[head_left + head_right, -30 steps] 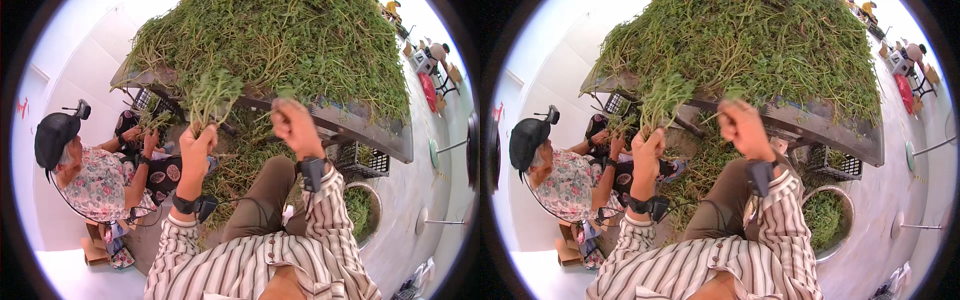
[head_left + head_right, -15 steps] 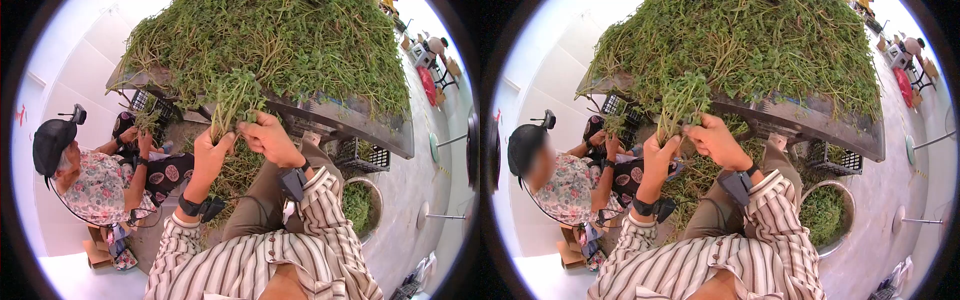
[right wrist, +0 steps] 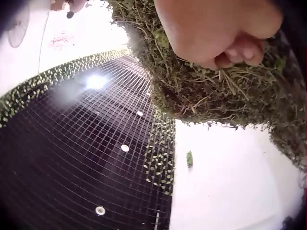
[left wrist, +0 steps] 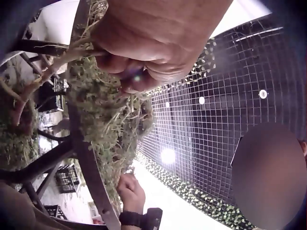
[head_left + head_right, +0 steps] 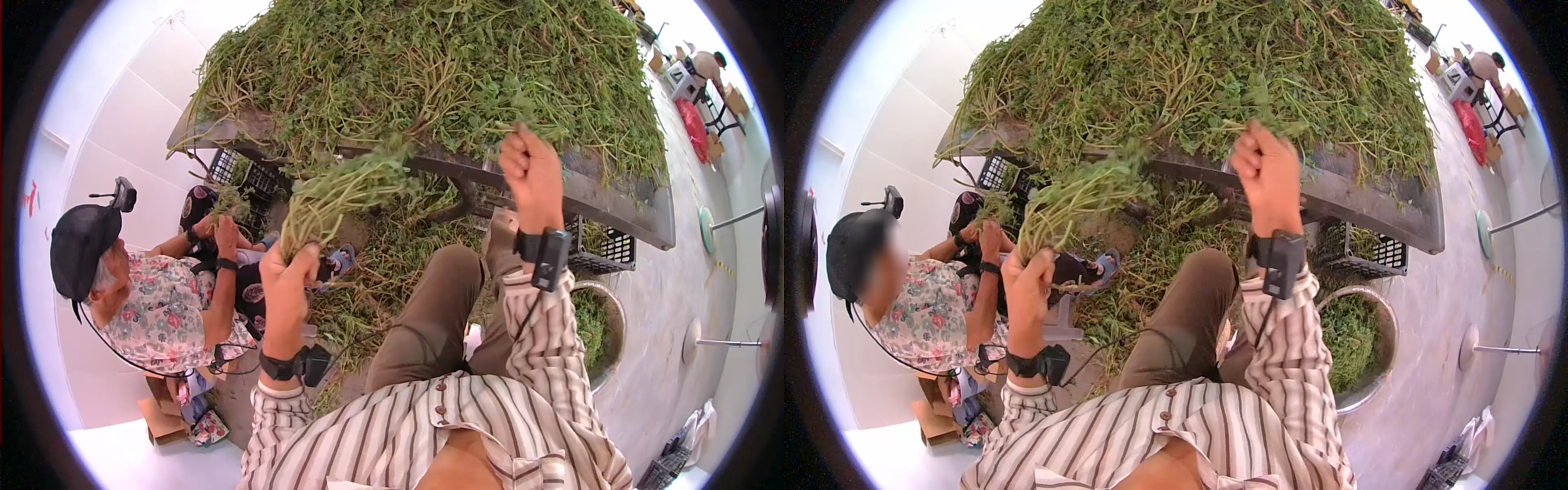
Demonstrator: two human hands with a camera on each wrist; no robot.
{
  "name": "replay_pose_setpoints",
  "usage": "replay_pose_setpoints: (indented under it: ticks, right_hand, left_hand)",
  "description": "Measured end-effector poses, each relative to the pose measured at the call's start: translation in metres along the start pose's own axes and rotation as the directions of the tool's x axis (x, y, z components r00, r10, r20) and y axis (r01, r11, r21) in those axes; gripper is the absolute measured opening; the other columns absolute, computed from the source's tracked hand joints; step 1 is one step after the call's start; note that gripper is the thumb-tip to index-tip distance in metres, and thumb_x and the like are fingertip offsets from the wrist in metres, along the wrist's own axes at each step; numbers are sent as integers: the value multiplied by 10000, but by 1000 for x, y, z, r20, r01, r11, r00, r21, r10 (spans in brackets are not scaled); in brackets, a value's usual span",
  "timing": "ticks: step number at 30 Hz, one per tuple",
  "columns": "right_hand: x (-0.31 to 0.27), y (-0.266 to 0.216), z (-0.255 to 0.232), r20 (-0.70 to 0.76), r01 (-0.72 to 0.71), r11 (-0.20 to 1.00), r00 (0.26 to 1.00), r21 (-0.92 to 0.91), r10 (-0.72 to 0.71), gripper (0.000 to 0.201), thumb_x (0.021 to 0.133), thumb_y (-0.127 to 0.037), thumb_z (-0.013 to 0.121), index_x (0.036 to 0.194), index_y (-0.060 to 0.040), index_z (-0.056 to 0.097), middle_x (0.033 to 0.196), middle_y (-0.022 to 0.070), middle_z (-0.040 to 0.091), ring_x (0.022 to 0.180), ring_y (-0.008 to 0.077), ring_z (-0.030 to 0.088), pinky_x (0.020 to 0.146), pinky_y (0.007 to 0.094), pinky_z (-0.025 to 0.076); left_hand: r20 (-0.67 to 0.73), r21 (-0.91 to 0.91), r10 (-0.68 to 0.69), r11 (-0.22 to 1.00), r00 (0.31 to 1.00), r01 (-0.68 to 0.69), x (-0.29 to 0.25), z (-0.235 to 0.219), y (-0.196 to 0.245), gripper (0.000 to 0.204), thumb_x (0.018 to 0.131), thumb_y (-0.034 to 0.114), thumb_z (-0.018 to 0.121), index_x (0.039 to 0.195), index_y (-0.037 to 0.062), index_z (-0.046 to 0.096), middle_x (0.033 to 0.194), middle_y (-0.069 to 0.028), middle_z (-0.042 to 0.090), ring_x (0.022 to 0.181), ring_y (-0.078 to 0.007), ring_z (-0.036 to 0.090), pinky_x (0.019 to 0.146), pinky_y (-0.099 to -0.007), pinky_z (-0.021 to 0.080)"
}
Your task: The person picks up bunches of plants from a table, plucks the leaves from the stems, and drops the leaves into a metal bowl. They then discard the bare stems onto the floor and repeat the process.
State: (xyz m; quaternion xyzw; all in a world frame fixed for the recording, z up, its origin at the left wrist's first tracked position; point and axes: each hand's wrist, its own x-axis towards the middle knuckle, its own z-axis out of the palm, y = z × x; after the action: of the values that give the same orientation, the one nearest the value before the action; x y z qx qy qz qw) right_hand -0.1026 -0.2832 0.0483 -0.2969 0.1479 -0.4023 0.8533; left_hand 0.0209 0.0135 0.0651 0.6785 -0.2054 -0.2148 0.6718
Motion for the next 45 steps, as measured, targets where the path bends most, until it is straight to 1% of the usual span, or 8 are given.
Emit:
replay_pose_setpoints:
  ticks: [13, 23, 24, 27, 29, 32, 40, 45]
  right_hand:
    - [-29, 29, 8, 180, -138, 978, 970, -156, 165, 63, 868, -81, 544, 882, -25, 520, 655, -5, 446, 508, 54, 352, 405, 199, 261]
    - [-161, -82, -95, -347, 97, 810, 870, -578, -351, 69, 854, -86, 543, 877, -30, 511, 703, -8, 465, 504, 42, 330, 427, 184, 244]
    - [-180, -96, -123, -407, 6, 758, 841, -652, -356, 66, 858, -97, 541, 875, -35, 525, 667, -15, 459, 506, 40, 334, 428, 189, 243]
    - [-239, -129, -215, -146, -281, -231, 871, -932, -468, 193, 853, -153, 557, 945, 17, 554, 647, 11, 512, 533, 46, 436, 441, 187, 318]
    - [-279, -138, -252, -265, -550, -345, 748, -761, -608, 285, 845, -163, 557, 1038, 47, 546, 681, 29, 541, 543, 66, 459, 473, 207, 367]
    - [-269, -145, -201, -464, -435, 197, 681, -878, -566, 317, 842, -136, 535, 1101, 48, 539, 665, 22, 523, 547, 75, 455, 503, 221, 385]
    - [-142, -73, 1, 42, 61, 426, 998, -903, -54, 224, 825, -109, 507, 985, 23, 589, 681, 10, 515, 549, 50, 433, 490, 196, 341]
    - [-86, 19, 60, 332, -3, 570, 810, -822, 484, 232, 834, -202, 565, 955, -5, 591, 634, -14, 507, 519, 40, 458, 436, 194, 361]
  left_hand:
    - [-56, -259, 32, 965, 998, -46, 6, 25, -6, 153, 826, 141, 605, 897, 14, 557, 599, -7, 491, 466, -41, 357, 418, -186, 234]
    - [-14, -297, 12, 955, 1000, -15, 2, 25, -20, 148, 787, 74, 618, 916, 7, 587, 659, 2, 529, 466, -24, 351, 416, -183, 240]
    - [15, -298, 20, 954, 1000, -15, 2, 24, -21, 189, 764, 70, 631, 940, 3, 611, 685, 5, 556, 472, -20, 350, 419, -187, 246]
    - [37, -293, 8, 956, 999, 4, 0, 24, -24, 206, 757, 53, 623, 956, 0, 621, 701, 19, 550, 478, -15, 343, 425, -180, 239]
    - [12, -268, 5, 963, 1000, -1, -1, 30, -23, 181, 781, 56, 622, 945, -18, 603, 582, 45, 442, 443, -29, 301, 417, -196, 212]
    - [51, -281, 9, 960, 999, 6, -1, 33, -21, 184, 787, 68, 624, 953, -11, 603, 566, 46, 423, 443, -28, 309, 415, -198, 216]
    - [143, -438, -27, 895, 989, 88, -2, 36, -16, 191, 840, 98, 477, 1000, 0, 512, 653, -26, 466, 508, -78, 395, 431, -210, 281]
    - [151, -340, 15, 940, 988, 38, -8, 41, -11, 209, 831, 66, 501, 1022, -8, 542, 625, 12, 440, 505, -47, 369, 428, -192, 272]
